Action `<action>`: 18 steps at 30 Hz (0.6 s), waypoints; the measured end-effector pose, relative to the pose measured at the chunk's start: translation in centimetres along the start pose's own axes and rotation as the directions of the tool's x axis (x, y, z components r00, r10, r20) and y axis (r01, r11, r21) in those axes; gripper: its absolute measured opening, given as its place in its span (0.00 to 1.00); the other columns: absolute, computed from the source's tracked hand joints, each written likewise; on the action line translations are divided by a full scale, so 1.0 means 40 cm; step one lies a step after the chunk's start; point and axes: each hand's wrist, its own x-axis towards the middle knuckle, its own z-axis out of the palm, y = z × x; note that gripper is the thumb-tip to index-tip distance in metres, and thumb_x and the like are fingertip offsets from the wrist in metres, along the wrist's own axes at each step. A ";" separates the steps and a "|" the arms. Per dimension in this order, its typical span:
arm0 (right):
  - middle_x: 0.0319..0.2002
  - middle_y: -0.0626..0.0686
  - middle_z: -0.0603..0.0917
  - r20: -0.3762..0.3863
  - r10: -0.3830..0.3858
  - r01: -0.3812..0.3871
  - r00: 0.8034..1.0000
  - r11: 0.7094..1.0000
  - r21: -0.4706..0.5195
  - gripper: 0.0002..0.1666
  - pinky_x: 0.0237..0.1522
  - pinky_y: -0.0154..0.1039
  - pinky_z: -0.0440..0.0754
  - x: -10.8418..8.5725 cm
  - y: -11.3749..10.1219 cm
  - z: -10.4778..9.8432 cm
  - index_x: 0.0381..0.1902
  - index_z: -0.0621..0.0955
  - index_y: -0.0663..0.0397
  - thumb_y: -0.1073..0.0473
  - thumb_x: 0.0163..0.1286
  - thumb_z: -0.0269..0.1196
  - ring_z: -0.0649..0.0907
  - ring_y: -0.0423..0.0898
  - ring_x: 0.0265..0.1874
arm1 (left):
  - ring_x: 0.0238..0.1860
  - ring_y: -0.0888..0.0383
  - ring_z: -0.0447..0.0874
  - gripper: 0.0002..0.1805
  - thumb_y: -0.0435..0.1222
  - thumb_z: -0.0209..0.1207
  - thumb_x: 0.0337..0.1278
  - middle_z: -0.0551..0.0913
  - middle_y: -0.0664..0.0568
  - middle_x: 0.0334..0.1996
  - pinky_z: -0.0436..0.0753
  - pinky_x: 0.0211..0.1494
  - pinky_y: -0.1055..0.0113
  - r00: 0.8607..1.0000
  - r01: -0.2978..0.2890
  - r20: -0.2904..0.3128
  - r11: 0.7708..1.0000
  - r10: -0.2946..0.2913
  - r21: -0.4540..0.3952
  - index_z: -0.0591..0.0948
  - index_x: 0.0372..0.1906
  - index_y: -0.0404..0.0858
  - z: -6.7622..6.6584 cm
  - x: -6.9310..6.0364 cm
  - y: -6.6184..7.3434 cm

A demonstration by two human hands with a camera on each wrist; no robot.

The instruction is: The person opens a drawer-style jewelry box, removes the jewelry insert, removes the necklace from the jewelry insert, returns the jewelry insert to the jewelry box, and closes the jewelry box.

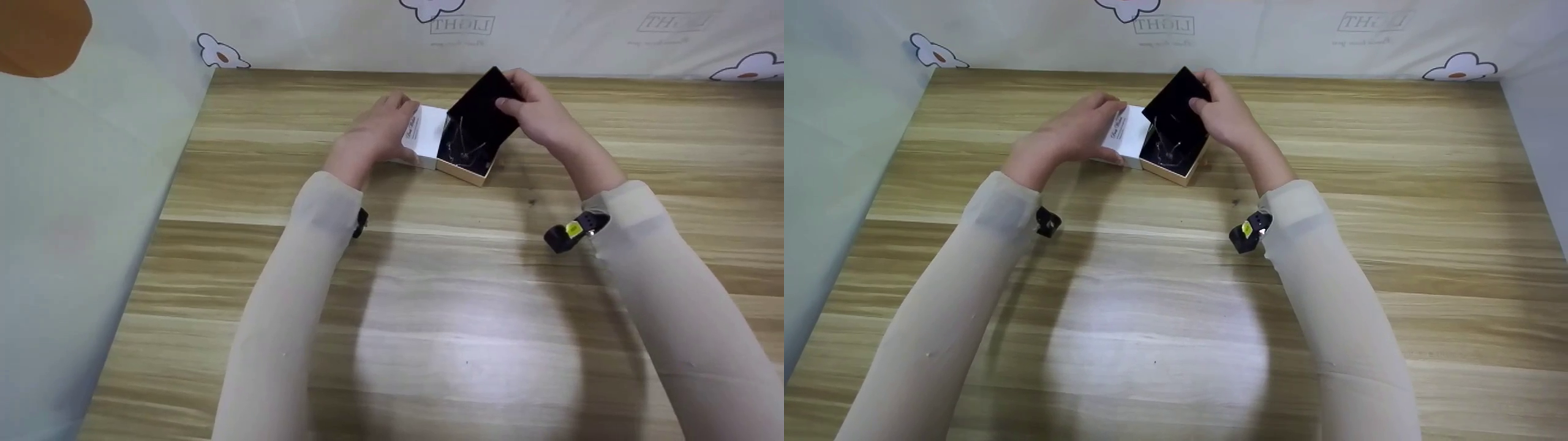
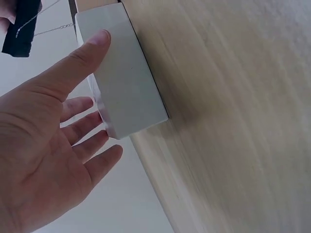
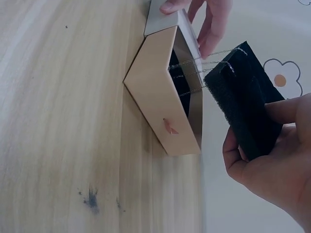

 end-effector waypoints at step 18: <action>0.45 0.47 0.77 -0.088 0.006 0.007 0.996 0.990 0.138 0.13 0.44 0.28 0.82 -0.010 -0.047 0.001 0.54 0.73 0.53 0.69 0.75 0.49 0.82 0.38 0.41 | 0.63 0.55 0.74 0.25 0.45 0.64 0.64 0.78 0.51 0.60 0.72 0.69 0.64 0.986 -0.132 -0.123 0.973 0.110 -0.190 0.76 0.63 0.41 -0.001 -0.019 0.035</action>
